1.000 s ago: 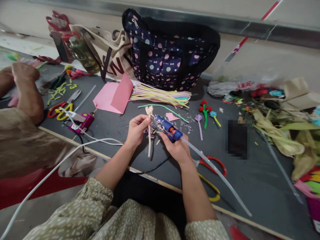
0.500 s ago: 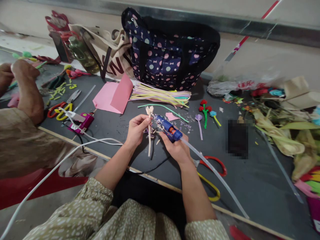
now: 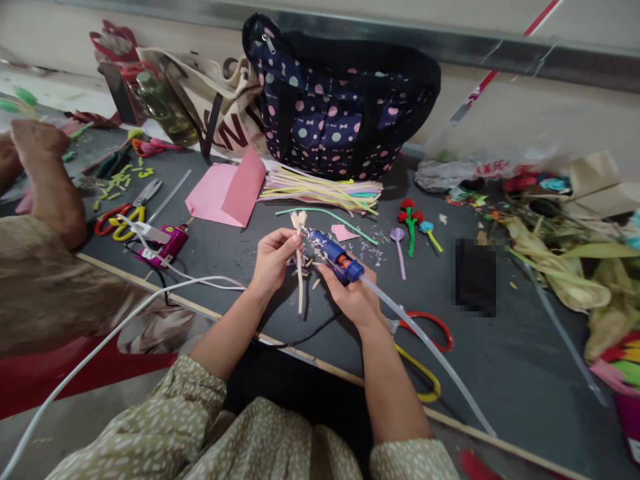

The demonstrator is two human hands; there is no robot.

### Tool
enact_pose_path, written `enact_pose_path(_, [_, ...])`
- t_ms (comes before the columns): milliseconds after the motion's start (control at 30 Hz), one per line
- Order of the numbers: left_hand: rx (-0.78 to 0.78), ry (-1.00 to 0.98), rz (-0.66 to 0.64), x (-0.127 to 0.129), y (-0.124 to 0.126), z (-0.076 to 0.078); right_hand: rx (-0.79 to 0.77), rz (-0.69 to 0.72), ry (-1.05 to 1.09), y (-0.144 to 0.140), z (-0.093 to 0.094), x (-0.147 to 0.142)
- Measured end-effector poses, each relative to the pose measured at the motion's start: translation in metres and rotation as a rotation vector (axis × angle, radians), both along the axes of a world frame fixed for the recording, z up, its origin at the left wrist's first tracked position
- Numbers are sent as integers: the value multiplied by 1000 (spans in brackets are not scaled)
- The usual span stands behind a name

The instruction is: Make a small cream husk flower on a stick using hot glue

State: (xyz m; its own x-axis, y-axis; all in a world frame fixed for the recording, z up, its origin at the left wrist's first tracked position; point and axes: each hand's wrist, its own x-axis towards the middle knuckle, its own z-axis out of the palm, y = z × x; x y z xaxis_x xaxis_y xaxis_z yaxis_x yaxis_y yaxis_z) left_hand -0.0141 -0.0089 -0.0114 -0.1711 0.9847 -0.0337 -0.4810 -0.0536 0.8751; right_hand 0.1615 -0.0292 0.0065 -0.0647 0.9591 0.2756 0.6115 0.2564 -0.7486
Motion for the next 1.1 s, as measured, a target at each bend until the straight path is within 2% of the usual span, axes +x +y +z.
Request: enact_pose_path(1100, [-13,-15,38,1,1,-1,-17,56,17,1,4,-1])
